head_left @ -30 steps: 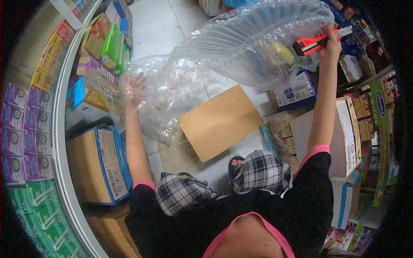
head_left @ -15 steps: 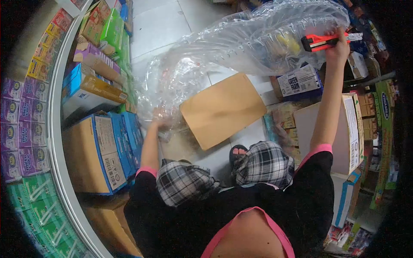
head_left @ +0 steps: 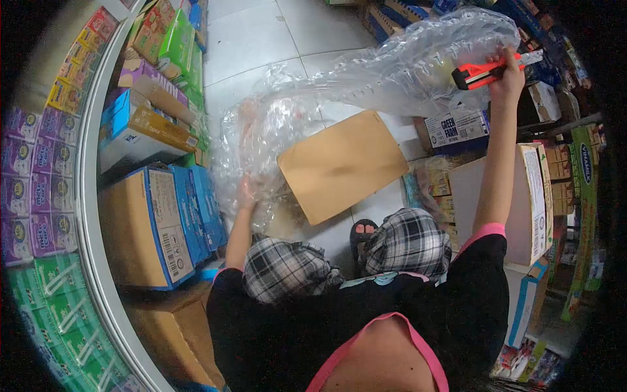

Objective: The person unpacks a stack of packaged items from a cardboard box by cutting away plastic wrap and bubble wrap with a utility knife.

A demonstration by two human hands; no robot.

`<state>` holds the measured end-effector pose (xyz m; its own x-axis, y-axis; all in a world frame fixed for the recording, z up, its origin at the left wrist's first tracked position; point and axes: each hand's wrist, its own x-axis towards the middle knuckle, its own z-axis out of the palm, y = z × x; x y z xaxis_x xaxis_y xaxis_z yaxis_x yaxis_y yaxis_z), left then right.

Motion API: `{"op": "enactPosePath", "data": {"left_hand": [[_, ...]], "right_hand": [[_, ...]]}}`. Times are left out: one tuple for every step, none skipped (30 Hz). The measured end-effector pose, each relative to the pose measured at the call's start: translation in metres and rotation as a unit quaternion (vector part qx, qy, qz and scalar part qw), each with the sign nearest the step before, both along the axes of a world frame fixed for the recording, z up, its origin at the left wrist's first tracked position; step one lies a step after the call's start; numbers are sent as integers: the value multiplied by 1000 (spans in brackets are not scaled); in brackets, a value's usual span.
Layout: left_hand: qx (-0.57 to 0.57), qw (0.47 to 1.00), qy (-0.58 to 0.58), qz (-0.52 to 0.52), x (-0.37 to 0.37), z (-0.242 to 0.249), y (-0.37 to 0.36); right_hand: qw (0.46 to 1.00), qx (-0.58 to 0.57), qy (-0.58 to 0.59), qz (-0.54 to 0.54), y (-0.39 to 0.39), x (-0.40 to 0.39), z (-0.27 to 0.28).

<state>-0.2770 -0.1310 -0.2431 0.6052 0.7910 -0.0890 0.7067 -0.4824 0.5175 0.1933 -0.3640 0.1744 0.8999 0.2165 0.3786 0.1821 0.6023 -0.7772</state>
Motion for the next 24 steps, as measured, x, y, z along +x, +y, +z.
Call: {"op": "enactPosePath", "data": {"left_hand": [[-105, 986, -121, 45, 4, 15, 4], [-205, 945, -240, 86, 15, 35, 13], [-299, 878, -353, 125, 26, 53, 23], [-385, 787, -455, 160, 35, 62, 32], [-386, 787, -454, 161, 43, 64, 44], [-340, 780, -503, 154, 49, 68, 59], [-293, 770, -548, 147, 52, 68, 75], [-244, 756, -591, 138, 54, 70, 85], [-194, 739, -632, 129, 56, 71, 89], [-194, 738, -634, 129, 55, 67, 85], [-70, 838, -529, 111, 52, 66, 73], [57, 908, -405, 90, 48, 65, 60], [-252, 685, -625, 278, 48, 71, 35], [-504, 304, -700, 403, 47, 76, 4], [-505, 305, -699, 404, 41, 61, -19], [-525, 438, -626, 374, 34, 35, -39], [-534, 560, -538, 336, 27, 20, -61], [-524, 662, -447, 295, 24, 43, -88], [-505, 750, -348, 249, 20, 77, -108], [-506, 749, -347, 251, 8, 90, -119], [-430, 842, -290, 149, -2, 99, -124], [-341, 912, -227, 40, -6, 112, -122], [-288, 921, -240, 102, -7, 137, -111], [-236, 924, -253, 164, -8, 164, -100]], "right_hand": [[1000, -5, -4, -10, 0, 0, 1], [1000, -8, -10, -20, 1, 0, 3], [1000, -7, -9, -19, 2, -2, 4], [1000, 3, -3, -14, 3, -4, 5], [1000, 13, 2, -9, 4, -5, 5], [1000, 12, 1, -9, 5, -5, 5], [1000, 17, 5, -8, 5, -5, 3], [1000, 23, 7, -7, 4, -5, 1], [1000, 22, 6, -7, 2, 0, -2], [999, 29, -4, 33, -2, 10, -9], [997, 39, -14, 71, -3, 12, -11], [997, 42, -14, 71, -4, 14, -12], [997, 47, -2, 65, -3, 13, -12], [997, 51, 11, 59, -2, 11, -14], [997, 51, 12, 57, -1, 10, -13], [998, 45, 5, 44, 1, 8, -11], [999, 39, -2, 31, 2, 7, -8], [999, 36, 0, 32, 2, 5, -5], [999, 14, -23, 36, 3, 4, -1], [998, -5, -46, 41, 5, 2, 4], [998, -5, -45, 41, 9, -7, 12], [998, -7, -56, 34, 15, -20, 21], [997, -10, -68, 26, 17, -26, 27], [993, -62, -95, 27, 16, 2, 25]]}}
